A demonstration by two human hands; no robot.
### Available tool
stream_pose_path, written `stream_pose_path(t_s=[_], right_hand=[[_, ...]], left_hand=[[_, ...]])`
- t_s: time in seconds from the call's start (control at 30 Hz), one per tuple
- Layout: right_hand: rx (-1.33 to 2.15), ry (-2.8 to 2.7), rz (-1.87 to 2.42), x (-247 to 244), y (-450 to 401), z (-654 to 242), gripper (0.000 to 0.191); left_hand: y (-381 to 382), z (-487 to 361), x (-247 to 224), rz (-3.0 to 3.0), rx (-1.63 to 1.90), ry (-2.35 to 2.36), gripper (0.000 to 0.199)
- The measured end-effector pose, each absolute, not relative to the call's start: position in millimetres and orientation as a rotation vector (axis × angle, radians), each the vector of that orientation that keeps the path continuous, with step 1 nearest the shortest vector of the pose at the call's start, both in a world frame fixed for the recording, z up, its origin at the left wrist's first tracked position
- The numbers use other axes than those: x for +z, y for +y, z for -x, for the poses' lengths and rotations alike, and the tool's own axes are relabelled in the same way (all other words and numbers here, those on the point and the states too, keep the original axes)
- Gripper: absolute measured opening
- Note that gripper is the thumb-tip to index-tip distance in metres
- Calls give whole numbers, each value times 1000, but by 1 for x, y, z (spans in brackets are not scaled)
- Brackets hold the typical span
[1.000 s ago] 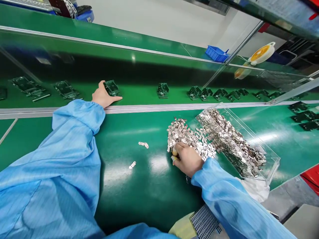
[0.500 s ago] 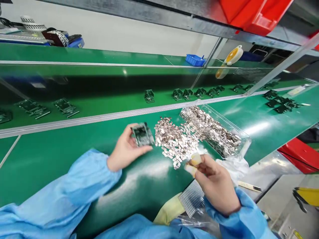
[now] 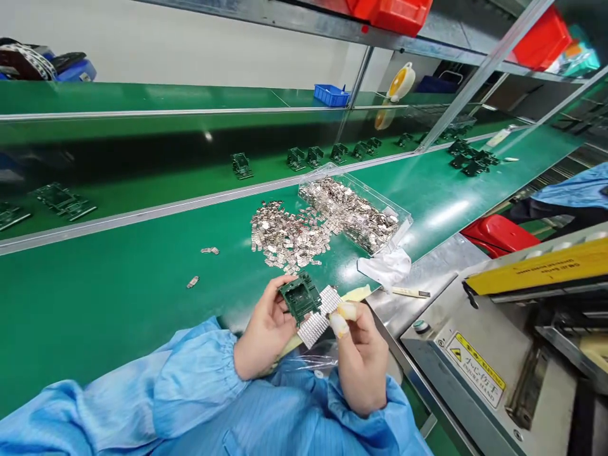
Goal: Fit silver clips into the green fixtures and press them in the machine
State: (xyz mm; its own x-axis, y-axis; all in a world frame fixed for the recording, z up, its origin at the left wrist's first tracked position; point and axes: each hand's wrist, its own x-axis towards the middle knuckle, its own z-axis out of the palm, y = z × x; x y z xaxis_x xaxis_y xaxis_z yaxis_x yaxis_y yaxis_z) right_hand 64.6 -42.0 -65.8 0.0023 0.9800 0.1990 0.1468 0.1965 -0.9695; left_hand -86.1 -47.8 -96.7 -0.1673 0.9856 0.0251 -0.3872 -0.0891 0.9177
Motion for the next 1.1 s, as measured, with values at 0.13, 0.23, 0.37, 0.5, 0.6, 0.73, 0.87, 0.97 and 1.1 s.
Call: stream_pose_path(t_s=[0.13, 0.23, 0.37, 0.5, 0.6, 0.73, 0.87, 0.97, 1.1], right_hand=[[1096, -1394, 1181, -76, -48, -62, 13], [923, -1498, 1217, -81, -49, -59, 13], [709, -1640, 1234, -81, -46, -52, 15], [732, -1653, 1282, -85, -44, -45, 17], [691, -1662, 1293, -86, -44, -43, 20], [608, -1713, 1285, -81, -42, -42, 26], [595, -1717, 1275, -79, -40, -43, 19], [774, -1635, 1273, -82, -41, -44, 16], [1113, -1430, 1233, -84, -42, -42, 13]], left_hand=[[-52, 75, -102, -871, 1484, 992, 59], [-54, 75, -104, -876, 1462, 1012, 59], [-56, 77, -102, -871, 1404, 968, 59], [-59, 79, -98, -877, 1334, 949, 50], [-59, 80, -96, -904, 1365, 945, 44], [-58, 81, -96, -1006, 1394, 985, 31], [-57, 82, -95, -1032, 1389, 1038, 27], [-56, 81, -94, -999, 1376, 1084, 30], [-55, 80, -94, -986, 1363, 1126, 31]])
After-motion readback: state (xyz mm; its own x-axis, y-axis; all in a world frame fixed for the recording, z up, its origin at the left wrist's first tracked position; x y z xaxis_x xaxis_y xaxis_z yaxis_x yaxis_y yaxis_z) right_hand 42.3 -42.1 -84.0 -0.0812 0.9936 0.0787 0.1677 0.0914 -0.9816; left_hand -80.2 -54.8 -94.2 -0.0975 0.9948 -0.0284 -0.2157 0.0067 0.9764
